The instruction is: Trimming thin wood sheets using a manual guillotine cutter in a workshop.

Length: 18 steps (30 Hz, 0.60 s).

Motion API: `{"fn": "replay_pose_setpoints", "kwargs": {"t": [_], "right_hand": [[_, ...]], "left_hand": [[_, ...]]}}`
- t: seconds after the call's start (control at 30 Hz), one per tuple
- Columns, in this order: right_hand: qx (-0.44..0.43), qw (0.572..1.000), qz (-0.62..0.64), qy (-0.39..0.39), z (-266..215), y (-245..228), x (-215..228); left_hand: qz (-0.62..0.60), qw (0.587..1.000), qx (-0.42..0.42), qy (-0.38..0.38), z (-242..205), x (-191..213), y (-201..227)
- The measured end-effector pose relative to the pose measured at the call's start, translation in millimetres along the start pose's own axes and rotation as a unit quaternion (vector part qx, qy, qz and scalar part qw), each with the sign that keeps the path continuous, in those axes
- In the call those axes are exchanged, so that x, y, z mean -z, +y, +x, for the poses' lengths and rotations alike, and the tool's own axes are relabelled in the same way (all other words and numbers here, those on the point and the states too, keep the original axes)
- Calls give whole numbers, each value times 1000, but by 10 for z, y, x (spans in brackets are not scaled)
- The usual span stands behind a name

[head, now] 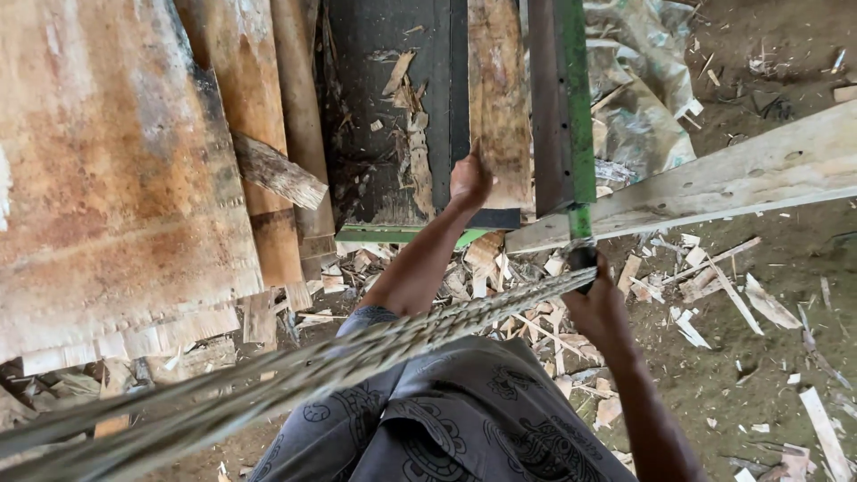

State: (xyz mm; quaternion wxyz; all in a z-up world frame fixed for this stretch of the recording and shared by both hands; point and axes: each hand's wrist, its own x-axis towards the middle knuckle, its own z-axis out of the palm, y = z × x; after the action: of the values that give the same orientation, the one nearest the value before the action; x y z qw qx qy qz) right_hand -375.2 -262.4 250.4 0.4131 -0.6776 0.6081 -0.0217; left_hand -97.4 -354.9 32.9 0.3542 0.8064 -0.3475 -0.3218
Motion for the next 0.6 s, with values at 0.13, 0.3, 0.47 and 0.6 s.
{"fn": "replay_pose_setpoints", "kwargs": {"t": [0.13,0.3,0.47,0.6], "right_hand": [[30,999,-32,-32,-337,-501,526],[-14,1000,-16,5,-235,-325,428],[63,998,-10,26,891,1280,-1055],[34,998,-49,36,1110,1507,-1241]], "left_hand": [[38,999,14,19,-6,63,95],[32,999,38,-12,-181,154,178],[99,995,23,-10,-272,294,315],[60,996,62,-36,-161,247,267]]}}
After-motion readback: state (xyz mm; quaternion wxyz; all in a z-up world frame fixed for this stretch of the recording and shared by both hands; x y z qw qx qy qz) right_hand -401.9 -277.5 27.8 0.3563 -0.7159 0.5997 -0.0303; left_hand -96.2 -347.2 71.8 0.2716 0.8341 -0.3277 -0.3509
